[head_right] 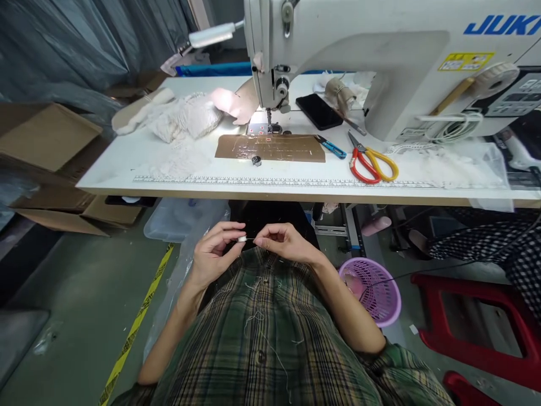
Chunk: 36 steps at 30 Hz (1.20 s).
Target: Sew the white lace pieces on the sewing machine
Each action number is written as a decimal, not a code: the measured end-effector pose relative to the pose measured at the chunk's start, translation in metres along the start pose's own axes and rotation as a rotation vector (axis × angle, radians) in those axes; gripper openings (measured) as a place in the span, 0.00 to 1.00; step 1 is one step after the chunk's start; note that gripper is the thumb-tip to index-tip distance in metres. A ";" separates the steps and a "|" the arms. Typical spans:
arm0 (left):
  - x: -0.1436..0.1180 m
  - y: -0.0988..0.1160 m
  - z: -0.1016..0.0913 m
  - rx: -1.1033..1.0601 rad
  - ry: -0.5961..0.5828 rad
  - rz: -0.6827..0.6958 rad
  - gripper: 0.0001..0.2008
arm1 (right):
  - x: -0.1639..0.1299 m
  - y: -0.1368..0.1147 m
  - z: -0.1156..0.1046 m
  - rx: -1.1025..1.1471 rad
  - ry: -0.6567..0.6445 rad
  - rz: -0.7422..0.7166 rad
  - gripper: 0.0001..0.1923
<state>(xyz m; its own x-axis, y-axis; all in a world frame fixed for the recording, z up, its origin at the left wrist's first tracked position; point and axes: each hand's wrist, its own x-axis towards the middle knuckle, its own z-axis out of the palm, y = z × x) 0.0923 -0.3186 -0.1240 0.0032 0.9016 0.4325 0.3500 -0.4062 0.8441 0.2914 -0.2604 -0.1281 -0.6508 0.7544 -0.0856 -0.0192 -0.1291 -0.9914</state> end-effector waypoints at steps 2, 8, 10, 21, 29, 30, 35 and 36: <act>0.000 -0.004 0.000 0.024 -0.011 0.021 0.04 | 0.001 0.003 -0.001 -0.034 0.021 -0.027 0.19; -0.001 -0.018 0.002 -0.100 0.002 -0.071 0.03 | 0.004 0.025 -0.014 -0.046 0.169 -0.015 0.18; -0.002 -0.023 0.002 -0.165 0.026 -0.117 0.04 | 0.005 0.036 -0.021 -0.029 0.246 0.008 0.18; 0.002 -0.046 0.003 -0.281 0.076 -0.314 0.09 | 0.019 0.045 -0.032 -0.367 0.504 0.030 0.20; 0.003 -0.047 -0.006 -0.539 0.003 -0.520 0.18 | 0.055 0.012 0.018 -0.377 0.056 -0.294 0.17; 0.003 -0.047 -0.006 -0.555 -0.012 -0.532 0.19 | 0.058 0.013 0.021 -0.337 0.061 -0.277 0.14; 0.004 -0.043 -0.008 -0.625 -0.045 -0.589 0.19 | 0.068 0.023 0.030 0.075 0.194 -0.022 0.13; 0.005 -0.042 -0.009 -0.648 -0.046 -0.603 0.19 | 0.068 0.024 0.032 0.178 0.229 0.058 0.14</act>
<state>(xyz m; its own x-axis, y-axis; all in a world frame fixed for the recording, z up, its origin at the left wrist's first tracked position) 0.0695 -0.2981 -0.1548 0.0319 0.9889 -0.1451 -0.2950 0.1480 0.9439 0.2224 -0.2331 -0.1550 -0.4667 0.8656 -0.1816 -0.1332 -0.2718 -0.9531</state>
